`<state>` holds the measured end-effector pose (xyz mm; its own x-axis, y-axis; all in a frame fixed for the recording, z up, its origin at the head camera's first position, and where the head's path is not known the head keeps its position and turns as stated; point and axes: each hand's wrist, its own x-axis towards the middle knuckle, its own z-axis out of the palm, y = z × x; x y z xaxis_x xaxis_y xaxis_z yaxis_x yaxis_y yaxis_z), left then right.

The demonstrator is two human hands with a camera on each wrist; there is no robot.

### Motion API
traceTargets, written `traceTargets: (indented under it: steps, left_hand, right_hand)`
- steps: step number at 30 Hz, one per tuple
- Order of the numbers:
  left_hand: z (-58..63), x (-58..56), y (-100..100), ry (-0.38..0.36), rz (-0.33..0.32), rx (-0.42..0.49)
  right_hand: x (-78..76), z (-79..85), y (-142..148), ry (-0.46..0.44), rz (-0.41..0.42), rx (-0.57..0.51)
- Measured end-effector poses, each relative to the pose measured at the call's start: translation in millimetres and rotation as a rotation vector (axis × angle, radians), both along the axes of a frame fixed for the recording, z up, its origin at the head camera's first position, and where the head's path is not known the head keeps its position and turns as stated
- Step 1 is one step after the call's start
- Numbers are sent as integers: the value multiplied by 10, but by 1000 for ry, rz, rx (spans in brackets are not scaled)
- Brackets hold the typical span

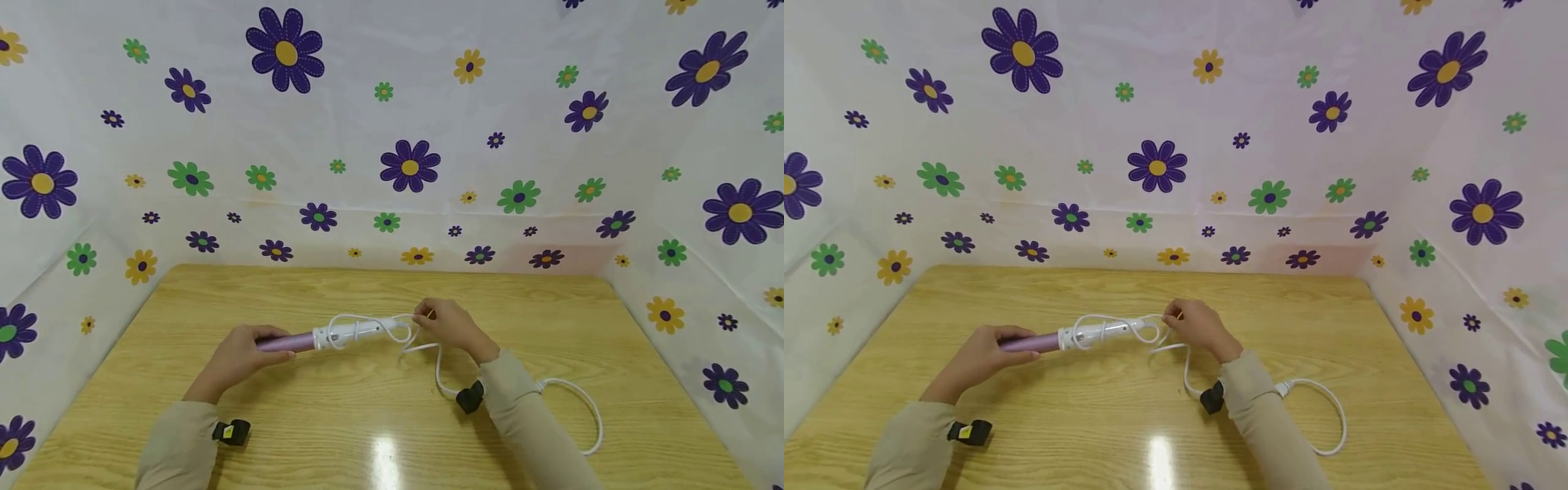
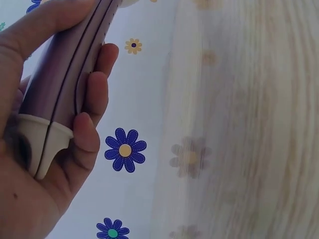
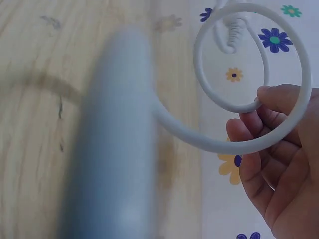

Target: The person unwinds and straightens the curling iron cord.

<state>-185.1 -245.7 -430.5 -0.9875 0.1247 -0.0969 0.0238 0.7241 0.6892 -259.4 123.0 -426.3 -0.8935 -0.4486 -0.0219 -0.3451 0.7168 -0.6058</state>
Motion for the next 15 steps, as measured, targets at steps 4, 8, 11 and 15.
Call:
traceTargets:
  steps: [4,8,11,15]
  left_hand:
    - [-15,0,17,-3,-14,-19]
    - [-41,-6,28,-11,-5,-31]
    - [-72,-19,15,-5,18,-45]
    - [-96,-45,-20,10,53,-40]
  right_hand:
    - [-10,57,72,9,-20,-71]
    - [67,119,94,-10,72,-124]
    - [148,166,98,-16,146,-155]
    - [227,176,107,-6,231,-157]
